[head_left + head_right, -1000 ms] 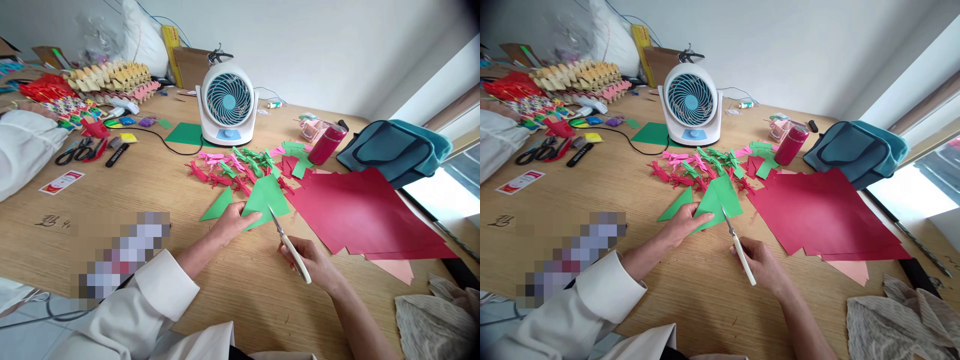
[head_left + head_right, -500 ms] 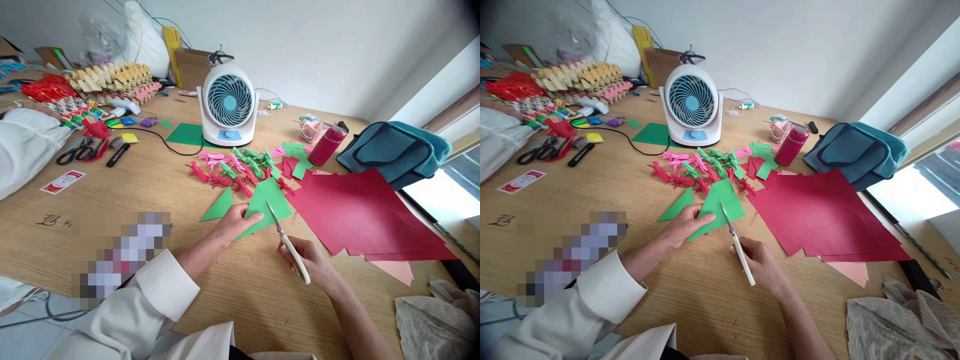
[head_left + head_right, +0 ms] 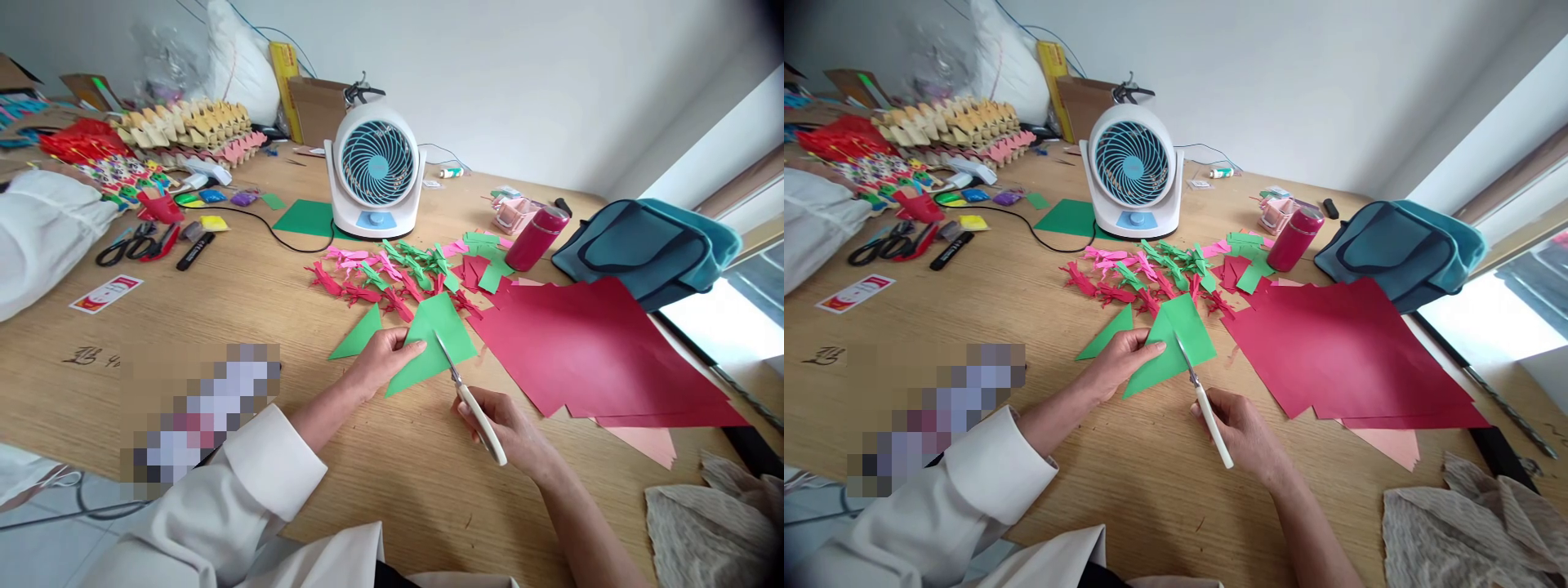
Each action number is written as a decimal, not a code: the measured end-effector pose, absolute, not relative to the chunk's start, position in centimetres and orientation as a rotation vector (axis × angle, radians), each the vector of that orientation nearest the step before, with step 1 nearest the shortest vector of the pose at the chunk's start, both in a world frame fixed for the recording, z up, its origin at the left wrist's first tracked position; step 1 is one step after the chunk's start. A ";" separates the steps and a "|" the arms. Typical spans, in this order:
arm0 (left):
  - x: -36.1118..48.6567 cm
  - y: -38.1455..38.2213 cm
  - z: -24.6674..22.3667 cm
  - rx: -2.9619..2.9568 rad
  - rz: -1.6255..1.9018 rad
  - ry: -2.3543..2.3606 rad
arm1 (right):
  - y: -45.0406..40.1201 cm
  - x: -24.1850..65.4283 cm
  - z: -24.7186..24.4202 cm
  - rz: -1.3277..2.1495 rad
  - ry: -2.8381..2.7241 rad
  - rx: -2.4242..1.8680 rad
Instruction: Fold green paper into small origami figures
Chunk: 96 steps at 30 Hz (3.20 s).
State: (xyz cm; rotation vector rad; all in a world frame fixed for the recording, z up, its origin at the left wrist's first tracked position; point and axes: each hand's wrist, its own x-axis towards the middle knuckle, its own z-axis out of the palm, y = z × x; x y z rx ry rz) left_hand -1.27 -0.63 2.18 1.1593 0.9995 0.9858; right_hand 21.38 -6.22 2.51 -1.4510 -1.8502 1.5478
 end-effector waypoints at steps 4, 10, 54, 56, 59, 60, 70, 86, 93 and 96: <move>-1.3 -0.6 2.1 1.179 0.968 0.969 | -6.3 21.4 2.4 1.543 -1.850 -1.442; -1.3 -0.6 2.1 1.152 0.967 0.974 | -6.4 21.4 2.5 1.519 -1.874 -1.450; -1.2 -1.3 3.4 1.212 0.856 0.994 | -6.6 20.7 2.5 1.518 -1.803 -1.418; -1.3 -1.3 3.4 1.222 0.853 0.979 | -6.6 20.7 2.5 1.548 -1.793 -1.403; -1.5 -1.1 3.4 1.269 0.910 0.994 | -6.6 20.7 2.3 1.566 -1.796 -1.387; -1.5 -1.1 3.4 1.300 0.946 1.021 | -6.6 20.7 2.3 1.568 -1.802 -1.384; -1.5 -1.2 3.4 1.483 1.010 1.085 | -6.6 20.4 2.5 1.578 -1.794 -1.349; -1.3 -1.4 3.4 1.336 0.970 1.037 | -6.7 20.1 2.8 1.540 -1.786 -1.357; -1.3 -1.5 3.7 1.359 1.001 1.058 | -6.8 19.8 2.9 1.550 -1.751 -1.358; -1.2 -1.5 3.6 1.361 1.006 1.051 | -6.8 19.7 3.0 1.547 -1.743 -1.354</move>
